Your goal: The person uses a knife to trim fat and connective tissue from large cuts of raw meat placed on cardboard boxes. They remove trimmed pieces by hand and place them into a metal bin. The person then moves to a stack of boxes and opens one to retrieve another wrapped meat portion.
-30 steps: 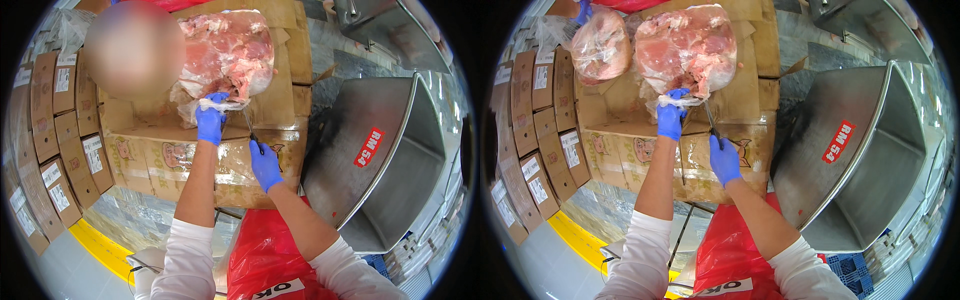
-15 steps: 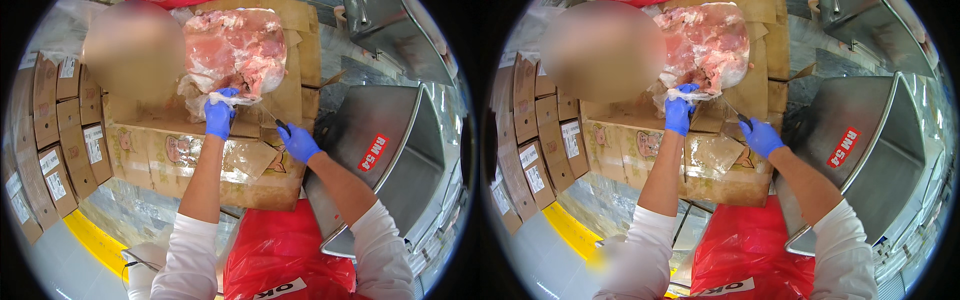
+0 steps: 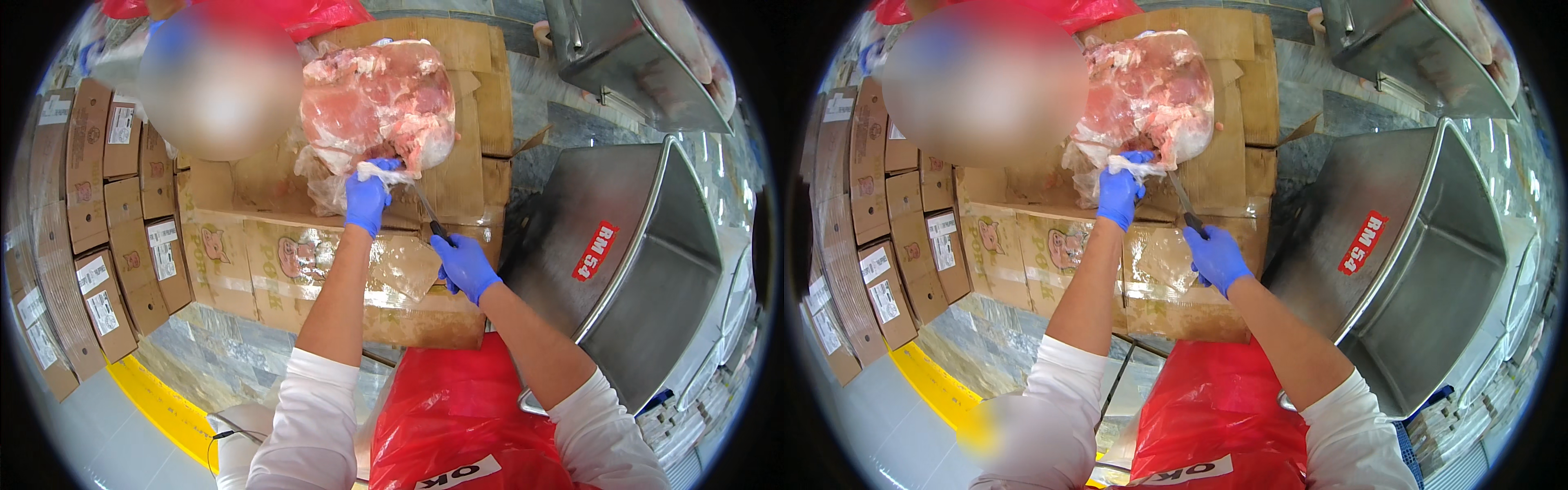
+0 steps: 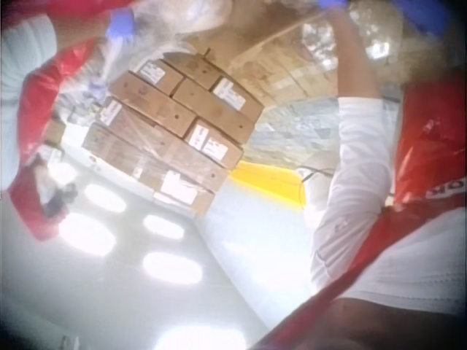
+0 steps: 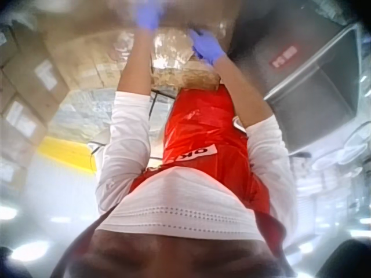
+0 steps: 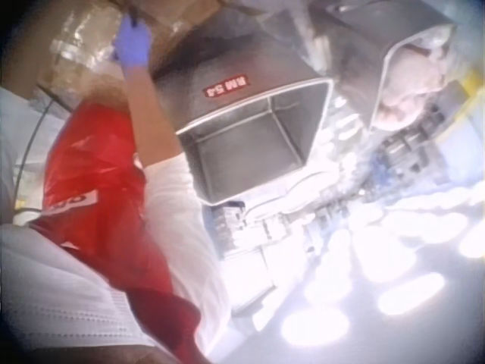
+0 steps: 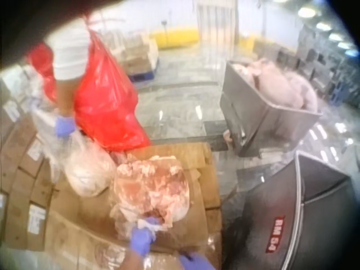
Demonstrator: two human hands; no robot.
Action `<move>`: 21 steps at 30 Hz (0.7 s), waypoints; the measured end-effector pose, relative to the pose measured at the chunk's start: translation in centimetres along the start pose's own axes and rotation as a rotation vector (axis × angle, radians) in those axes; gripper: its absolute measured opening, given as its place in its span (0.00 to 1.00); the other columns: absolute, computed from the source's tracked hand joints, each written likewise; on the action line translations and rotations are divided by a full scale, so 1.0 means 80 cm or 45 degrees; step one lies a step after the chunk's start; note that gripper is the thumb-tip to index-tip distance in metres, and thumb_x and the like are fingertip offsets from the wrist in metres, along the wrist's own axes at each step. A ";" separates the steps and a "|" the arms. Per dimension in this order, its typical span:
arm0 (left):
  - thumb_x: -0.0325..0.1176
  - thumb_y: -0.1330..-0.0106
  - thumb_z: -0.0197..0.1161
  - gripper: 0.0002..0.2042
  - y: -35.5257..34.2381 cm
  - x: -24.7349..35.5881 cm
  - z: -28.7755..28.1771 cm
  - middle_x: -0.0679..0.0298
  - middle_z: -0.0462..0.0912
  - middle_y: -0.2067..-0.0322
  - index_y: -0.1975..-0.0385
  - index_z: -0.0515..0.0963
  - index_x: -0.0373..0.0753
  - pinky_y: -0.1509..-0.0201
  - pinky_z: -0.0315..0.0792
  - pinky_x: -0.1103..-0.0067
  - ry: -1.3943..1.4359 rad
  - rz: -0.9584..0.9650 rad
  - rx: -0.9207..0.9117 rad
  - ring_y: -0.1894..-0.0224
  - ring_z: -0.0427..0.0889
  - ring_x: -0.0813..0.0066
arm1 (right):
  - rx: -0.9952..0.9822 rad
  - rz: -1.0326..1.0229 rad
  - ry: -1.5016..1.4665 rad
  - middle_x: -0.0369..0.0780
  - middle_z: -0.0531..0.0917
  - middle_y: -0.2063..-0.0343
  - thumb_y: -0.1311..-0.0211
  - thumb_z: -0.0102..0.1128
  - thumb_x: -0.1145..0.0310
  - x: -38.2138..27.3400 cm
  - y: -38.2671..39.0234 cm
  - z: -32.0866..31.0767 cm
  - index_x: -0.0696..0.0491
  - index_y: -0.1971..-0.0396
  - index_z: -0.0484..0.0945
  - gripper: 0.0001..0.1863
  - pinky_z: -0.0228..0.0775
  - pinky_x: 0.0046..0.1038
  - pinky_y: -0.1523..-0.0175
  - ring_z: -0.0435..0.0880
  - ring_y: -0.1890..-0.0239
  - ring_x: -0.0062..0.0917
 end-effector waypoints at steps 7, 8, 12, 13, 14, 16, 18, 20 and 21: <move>0.25 0.31 0.47 0.13 0.007 -0.003 0.008 0.63 0.87 0.64 0.60 0.82 0.39 0.80 0.63 0.81 -0.008 -0.028 -0.178 0.79 0.72 0.81 | 0.104 0.212 -0.038 0.41 0.77 0.81 0.30 0.58 0.50 -0.051 -0.056 0.035 0.59 0.64 0.77 0.23 0.63 0.33 0.81 0.71 0.86 0.25; 0.25 0.31 0.47 0.13 0.007 -0.003 0.006 0.63 0.87 0.64 0.60 0.82 0.39 0.80 0.63 0.81 0.029 -0.003 -0.172 0.78 0.72 0.81 | 0.146 0.216 -0.015 0.42 0.78 0.80 0.30 0.58 0.49 -0.040 -0.067 0.043 0.61 0.64 0.78 0.24 0.68 0.36 0.78 0.74 0.84 0.27; 0.24 0.32 0.46 0.14 0.010 -0.016 -0.007 0.61 0.87 0.60 0.58 0.81 0.37 0.79 0.65 0.82 0.092 -0.028 -0.137 0.77 0.74 0.81 | 0.340 -0.188 0.139 0.50 0.84 0.73 0.31 0.57 0.49 -0.015 -0.091 0.029 0.64 0.64 0.79 0.27 0.75 0.40 0.65 0.84 0.74 0.41; 0.24 0.32 0.46 0.14 0.012 -0.016 -0.009 0.61 0.87 0.59 0.57 0.80 0.37 0.79 0.65 0.82 0.114 -0.019 -0.143 0.76 0.74 0.81 | 0.403 -0.264 0.199 0.53 0.85 0.71 0.31 0.57 0.49 -0.015 -0.093 0.027 0.65 0.64 0.79 0.27 0.76 0.41 0.62 0.85 0.70 0.45; 0.24 0.32 0.46 0.14 0.013 -0.015 -0.011 0.60 0.87 0.58 0.57 0.80 0.37 0.79 0.65 0.81 0.136 -0.011 -0.148 0.76 0.74 0.81 | 0.431 -0.333 0.268 0.54 0.85 0.70 0.31 0.57 0.49 -0.014 -0.094 0.022 0.64 0.63 0.79 0.27 0.76 0.42 0.59 0.85 0.68 0.48; 0.24 0.33 0.46 0.14 0.013 -0.014 -0.019 0.59 0.87 0.57 0.56 0.79 0.37 0.79 0.66 0.81 0.170 0.008 -0.137 0.76 0.74 0.80 | 0.448 -0.455 0.417 0.57 0.85 0.68 0.31 0.57 0.48 -0.015 -0.085 0.015 0.62 0.62 0.79 0.26 0.76 0.45 0.56 0.85 0.63 0.53; 0.24 0.33 0.46 0.14 0.013 -0.011 -0.022 0.59 0.87 0.57 0.55 0.79 0.37 0.78 0.66 0.81 0.189 0.028 -0.122 0.76 0.74 0.79 | 0.476 -0.530 0.526 0.58 0.85 0.67 0.30 0.56 0.48 -0.012 -0.081 0.004 0.60 0.60 0.79 0.25 0.75 0.47 0.54 0.84 0.60 0.56; 0.24 0.34 0.47 0.13 0.018 -0.009 -0.017 0.59 0.87 0.59 0.57 0.79 0.36 0.78 0.67 0.82 0.210 0.027 -0.106 0.76 0.75 0.79 | 0.543 -0.564 0.592 0.58 0.84 0.67 0.30 0.56 0.48 0.002 -0.091 -0.008 0.57 0.59 0.79 0.24 0.75 0.48 0.55 0.84 0.59 0.56; 0.24 0.34 0.47 0.13 0.017 -0.009 -0.018 0.59 0.87 0.60 0.57 0.79 0.36 0.78 0.67 0.82 0.205 0.029 -0.109 0.76 0.75 0.79 | 0.563 -0.584 0.643 0.58 0.84 0.67 0.30 0.56 0.48 0.007 -0.096 -0.012 0.57 0.58 0.79 0.24 0.75 0.49 0.55 0.84 0.60 0.56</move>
Point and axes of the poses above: each hand's wrist, its own y-axis away from the middle knuckle, its own z-axis out of the palm, x = y × z, the point moved 10 cm from there along -y, towards the middle knuckle
